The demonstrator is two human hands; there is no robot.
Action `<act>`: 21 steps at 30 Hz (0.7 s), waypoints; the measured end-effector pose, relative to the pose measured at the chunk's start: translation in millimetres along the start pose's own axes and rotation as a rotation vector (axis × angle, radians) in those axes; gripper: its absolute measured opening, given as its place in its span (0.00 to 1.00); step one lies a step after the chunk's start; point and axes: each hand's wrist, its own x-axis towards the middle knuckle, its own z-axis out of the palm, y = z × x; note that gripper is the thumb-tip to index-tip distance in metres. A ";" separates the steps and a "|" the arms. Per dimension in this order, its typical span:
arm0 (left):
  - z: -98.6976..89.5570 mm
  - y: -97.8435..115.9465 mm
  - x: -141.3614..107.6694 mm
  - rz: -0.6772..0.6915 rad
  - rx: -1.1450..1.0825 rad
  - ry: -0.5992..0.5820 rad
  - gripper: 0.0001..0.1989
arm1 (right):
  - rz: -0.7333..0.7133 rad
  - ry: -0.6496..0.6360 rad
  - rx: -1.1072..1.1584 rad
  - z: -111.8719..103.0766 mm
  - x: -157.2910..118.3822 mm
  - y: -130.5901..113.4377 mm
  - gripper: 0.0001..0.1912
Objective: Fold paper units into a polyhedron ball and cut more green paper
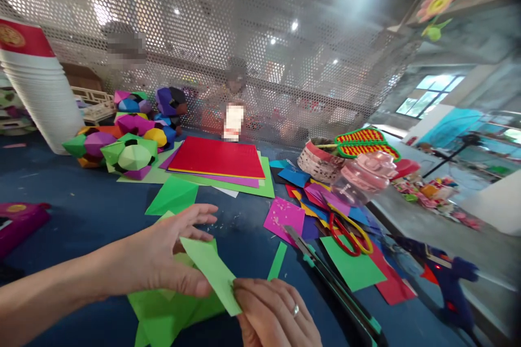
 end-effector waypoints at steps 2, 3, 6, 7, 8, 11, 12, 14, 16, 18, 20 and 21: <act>-1.3 5.2 -1.3 -0.030 -0.119 -0.044 0.54 | -0.004 -0.045 0.009 -4.0 6.7 -0.2 0.13; -1.0 7.8 -1.9 -0.034 -0.161 -0.039 0.55 | -0.017 -0.083 0.012 -6.6 10.1 -0.3 0.13; 1.8 13.8 -3.4 0.020 -0.176 0.056 0.56 | -0.070 -0.168 -0.018 -13.7 17.2 -0.8 0.10; 2.6 14.8 -4.1 0.040 -0.135 0.086 0.55 | -0.083 -0.152 -0.040 -15.2 18.0 -1.2 0.10; 2.9 15.1 -5.0 0.053 -0.071 0.115 0.52 | -0.086 -0.124 -0.065 -16.5 18.1 -1.7 0.10; 2.0 12.3 -8.2 0.071 0.186 0.236 0.43 | -0.070 -0.142 -0.151 -20.5 16.2 -3.1 0.09; 1.6 10.6 -9.2 0.077 0.248 0.267 0.41 | -0.069 -0.178 -0.173 -22.0 15.8 -3.3 0.10; 2.1 8.3 -10.8 0.092 0.252 0.245 0.40 | -0.085 -0.258 -0.197 -24.5 16.2 -3.4 0.13; 4.7 8.5 -11.7 0.103 0.103 0.157 0.40 | -0.108 -0.264 -0.198 -25.3 17.9 -3.6 0.13; 8.3 10.9 -12.0 0.105 -0.066 0.095 0.34 | -0.137 -0.236 -0.180 -24.3 20.5 -4.4 0.12; 10.4 13.3 -11.8 0.108 -0.139 0.087 0.25 | -0.137 -0.238 -0.149 -23.2 23.1 -6.0 0.12; 10.4 14.0 -11.9 0.113 -0.138 0.104 0.22 | -0.122 -0.260 -0.124 -23.1 24.3 -6.7 0.12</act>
